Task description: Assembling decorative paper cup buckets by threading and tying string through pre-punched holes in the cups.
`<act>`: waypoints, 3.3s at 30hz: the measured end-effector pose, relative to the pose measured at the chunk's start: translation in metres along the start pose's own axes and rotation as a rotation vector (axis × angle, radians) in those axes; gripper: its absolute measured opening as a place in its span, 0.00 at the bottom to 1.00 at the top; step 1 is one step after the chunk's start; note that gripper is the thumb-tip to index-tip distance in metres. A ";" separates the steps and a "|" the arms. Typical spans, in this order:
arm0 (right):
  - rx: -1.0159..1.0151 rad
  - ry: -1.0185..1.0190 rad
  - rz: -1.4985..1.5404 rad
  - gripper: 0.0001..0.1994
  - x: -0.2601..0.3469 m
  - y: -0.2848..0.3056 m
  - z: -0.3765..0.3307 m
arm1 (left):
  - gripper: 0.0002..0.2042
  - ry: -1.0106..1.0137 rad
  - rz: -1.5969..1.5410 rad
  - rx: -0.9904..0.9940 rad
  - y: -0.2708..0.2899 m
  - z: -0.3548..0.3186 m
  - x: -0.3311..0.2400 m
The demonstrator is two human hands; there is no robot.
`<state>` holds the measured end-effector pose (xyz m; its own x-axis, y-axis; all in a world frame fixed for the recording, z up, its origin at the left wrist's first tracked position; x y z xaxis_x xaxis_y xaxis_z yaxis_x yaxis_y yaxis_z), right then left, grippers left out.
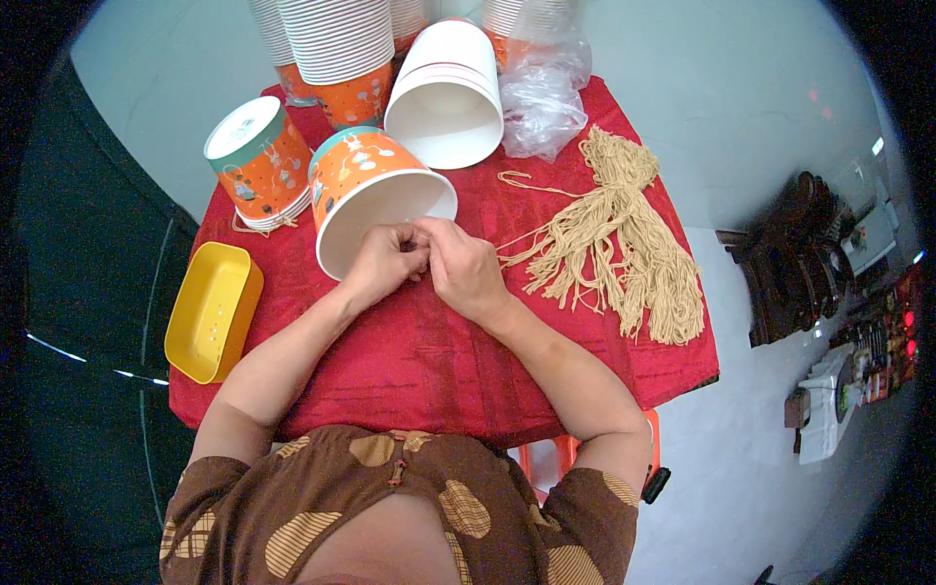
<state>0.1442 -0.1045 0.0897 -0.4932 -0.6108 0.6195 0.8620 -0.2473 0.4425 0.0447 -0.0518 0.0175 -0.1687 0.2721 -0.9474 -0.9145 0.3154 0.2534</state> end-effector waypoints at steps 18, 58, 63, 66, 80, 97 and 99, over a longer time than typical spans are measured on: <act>0.137 0.393 -0.171 0.07 0.073 -0.011 -0.030 | 0.02 -0.044 0.009 -0.078 0.012 0.004 0.013; 0.127 -0.236 -0.045 0.02 -0.048 -0.012 -0.003 | 0.04 0.080 -0.096 0.003 0.004 0.006 0.014; 0.184 -0.288 0.026 0.02 -0.054 -0.014 -0.005 | 0.04 0.129 -0.201 -0.033 0.004 0.005 0.010; 0.183 -0.245 0.062 0.02 -0.054 -0.015 -0.006 | 0.03 0.130 -0.195 -0.018 0.005 0.005 0.010; 0.053 -0.116 0.023 0.04 -0.040 -0.006 0.000 | 0.03 0.082 -0.100 -0.022 0.006 0.005 0.009; 0.108 -0.190 0.011 0.06 -0.053 -0.016 0.003 | 0.06 -0.480 0.644 -0.093 -0.006 -0.006 -0.047; 0.105 -0.201 0.020 0.06 -0.054 -0.016 0.003 | 0.07 -0.493 0.709 -0.086 -0.008 -0.007 -0.047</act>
<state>0.1572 -0.0650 0.0511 -0.4986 -0.4499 0.7410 0.8601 -0.1502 0.4875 0.0574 -0.0736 0.0585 -0.5492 0.7474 -0.3739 -0.6820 -0.1423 0.7174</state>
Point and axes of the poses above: each hand's wrist, its own z-axis towards the middle knuckle, its own y-axis out of the back of the hand, x = y × z, the point moved 10 cm from there along z, towards the middle knuckle, and after that the axes turned 10 degrees about -y, right-handed, at the moved point
